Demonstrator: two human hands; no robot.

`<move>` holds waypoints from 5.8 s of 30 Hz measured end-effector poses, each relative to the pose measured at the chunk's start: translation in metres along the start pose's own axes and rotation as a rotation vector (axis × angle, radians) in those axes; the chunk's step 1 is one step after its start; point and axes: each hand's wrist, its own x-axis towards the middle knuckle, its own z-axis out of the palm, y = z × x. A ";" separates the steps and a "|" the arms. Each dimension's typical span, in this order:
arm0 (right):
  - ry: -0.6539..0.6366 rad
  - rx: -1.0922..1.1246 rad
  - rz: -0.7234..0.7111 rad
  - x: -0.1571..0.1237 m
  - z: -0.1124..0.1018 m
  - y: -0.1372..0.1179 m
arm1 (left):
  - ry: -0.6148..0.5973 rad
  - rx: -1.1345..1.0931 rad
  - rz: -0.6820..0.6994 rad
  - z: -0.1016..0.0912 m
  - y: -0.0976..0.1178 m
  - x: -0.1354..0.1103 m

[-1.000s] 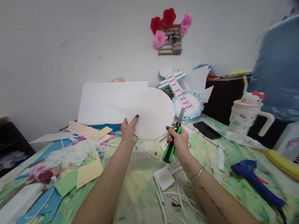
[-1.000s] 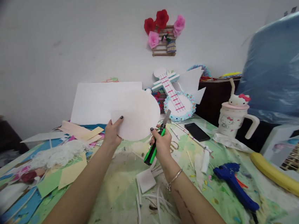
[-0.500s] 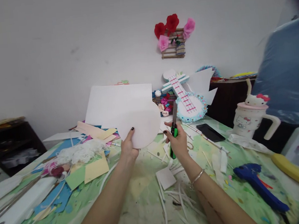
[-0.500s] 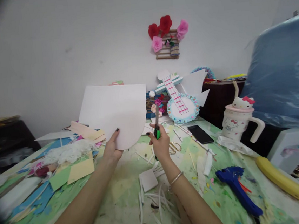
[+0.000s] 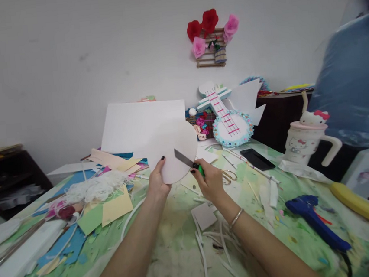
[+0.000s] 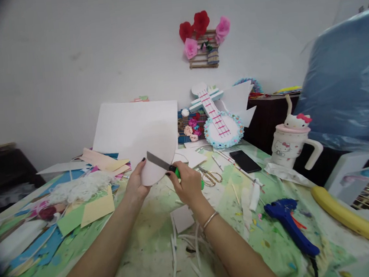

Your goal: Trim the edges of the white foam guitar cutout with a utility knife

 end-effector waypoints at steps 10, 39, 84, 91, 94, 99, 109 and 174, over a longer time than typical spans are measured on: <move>0.093 0.125 -0.034 0.008 -0.015 0.010 | -0.143 0.089 -0.036 -0.007 0.004 0.003; -0.266 -0.199 -0.214 -0.065 -0.056 -0.110 | -0.459 0.890 0.826 0.000 0.039 -0.015; -0.358 -0.335 -0.286 -0.028 -0.094 -0.107 | -0.628 0.748 0.683 0.020 0.040 -0.044; -0.349 -0.376 -0.292 -0.029 -0.099 -0.099 | -0.644 0.735 0.668 0.019 0.045 -0.046; -0.339 -0.384 -0.291 -0.029 -0.102 -0.094 | -0.672 0.732 0.663 0.019 0.045 -0.046; -0.333 -0.417 -0.305 -0.030 -0.107 -0.091 | -0.671 0.766 0.675 0.020 0.039 -0.048; -0.344 -0.485 -0.296 -0.030 -0.113 -0.101 | -0.609 0.847 0.743 0.020 0.033 -0.051; -0.556 -0.381 -0.215 -0.022 -0.123 -0.107 | -0.928 0.981 0.979 0.026 0.033 -0.096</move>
